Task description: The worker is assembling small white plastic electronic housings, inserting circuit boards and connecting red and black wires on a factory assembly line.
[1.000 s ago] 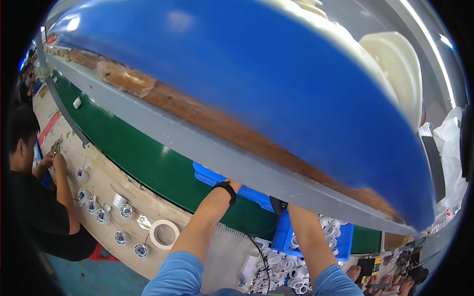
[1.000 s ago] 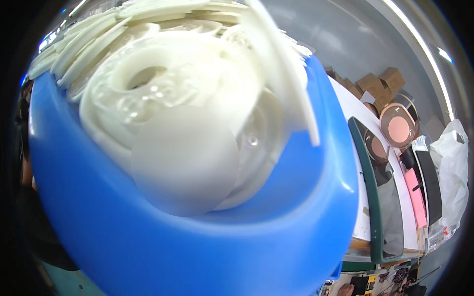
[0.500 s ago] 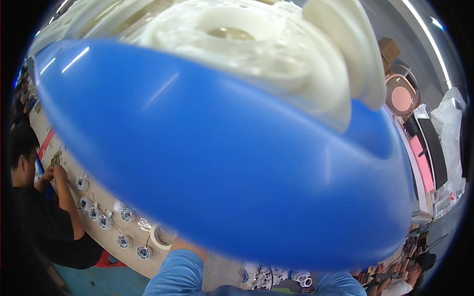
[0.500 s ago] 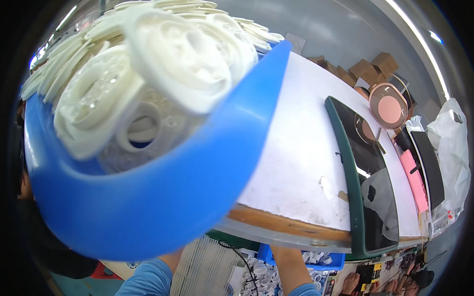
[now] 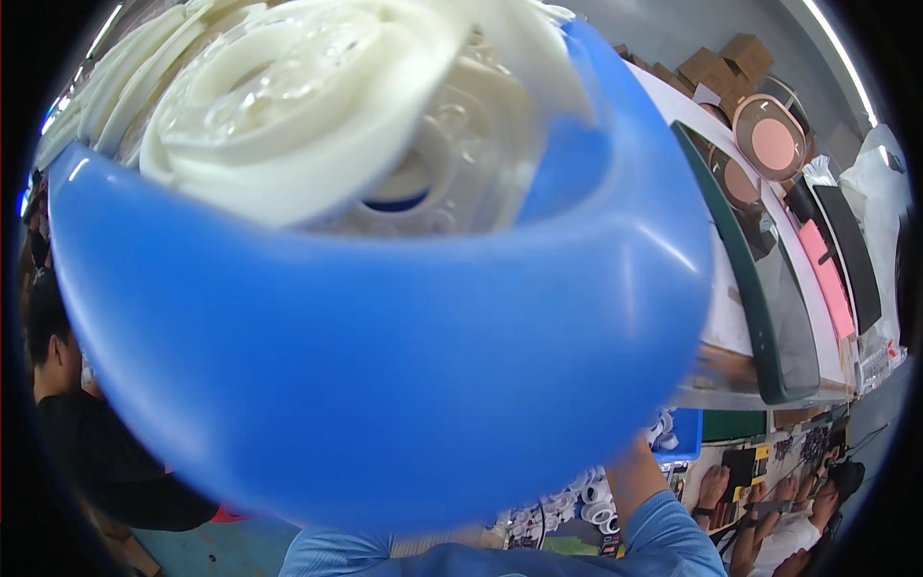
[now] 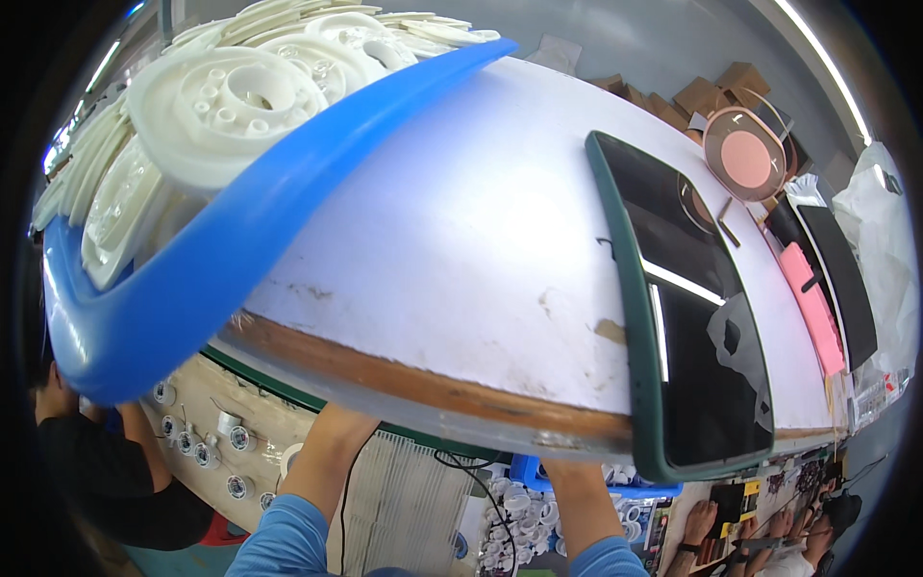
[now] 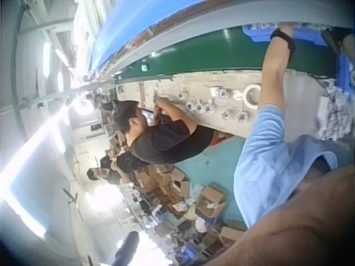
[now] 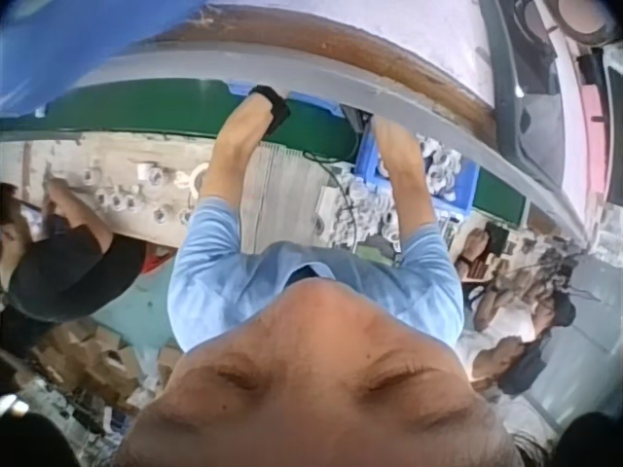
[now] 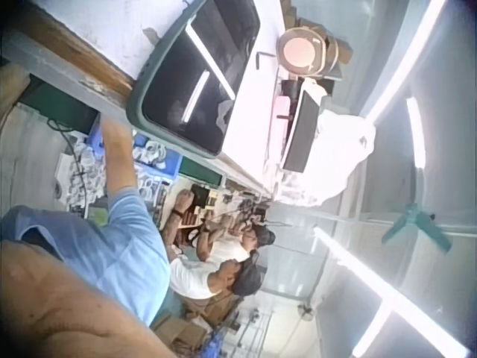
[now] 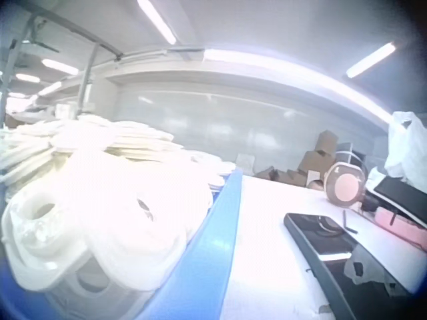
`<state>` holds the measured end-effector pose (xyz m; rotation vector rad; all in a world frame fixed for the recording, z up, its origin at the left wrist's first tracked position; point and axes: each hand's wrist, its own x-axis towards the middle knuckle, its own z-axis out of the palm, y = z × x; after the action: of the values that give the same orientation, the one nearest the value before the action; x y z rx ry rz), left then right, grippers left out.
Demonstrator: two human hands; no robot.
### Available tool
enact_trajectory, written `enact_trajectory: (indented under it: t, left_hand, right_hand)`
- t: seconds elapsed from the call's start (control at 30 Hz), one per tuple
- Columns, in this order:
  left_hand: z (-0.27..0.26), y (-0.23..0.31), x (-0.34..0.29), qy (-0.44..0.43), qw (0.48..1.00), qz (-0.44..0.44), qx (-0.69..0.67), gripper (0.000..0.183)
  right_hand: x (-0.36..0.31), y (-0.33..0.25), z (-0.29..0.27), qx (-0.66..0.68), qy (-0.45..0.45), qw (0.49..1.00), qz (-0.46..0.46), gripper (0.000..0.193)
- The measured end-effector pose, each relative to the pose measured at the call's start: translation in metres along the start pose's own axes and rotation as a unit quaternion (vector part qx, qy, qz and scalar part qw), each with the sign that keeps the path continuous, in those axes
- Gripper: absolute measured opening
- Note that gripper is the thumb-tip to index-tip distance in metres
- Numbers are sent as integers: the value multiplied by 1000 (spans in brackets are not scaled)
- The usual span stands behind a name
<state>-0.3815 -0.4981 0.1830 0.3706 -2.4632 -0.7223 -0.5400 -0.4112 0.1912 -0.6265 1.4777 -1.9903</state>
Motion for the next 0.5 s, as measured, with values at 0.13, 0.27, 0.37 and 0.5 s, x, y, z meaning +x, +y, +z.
enact_trajectory:
  t: [0.13,0.27,0.37,0.5]
  left_hand:
    - [4,18,-16,-7,1000,16,-20,92]
    - [8,36,-45,-27,999,21,-42,91]
    - [31,76,-76,-70,994,38,-80,91]
    - [-14,152,-141,160,982,41,-95,81]
  right_hand:
    - [-30,9,-13,22,9,1000,-15,65]
    - [-90,18,-16,48,26,998,-15,64]
    - [-146,40,-48,61,76,995,-15,63]
    - [-257,-55,29,25,138,990,-8,52]
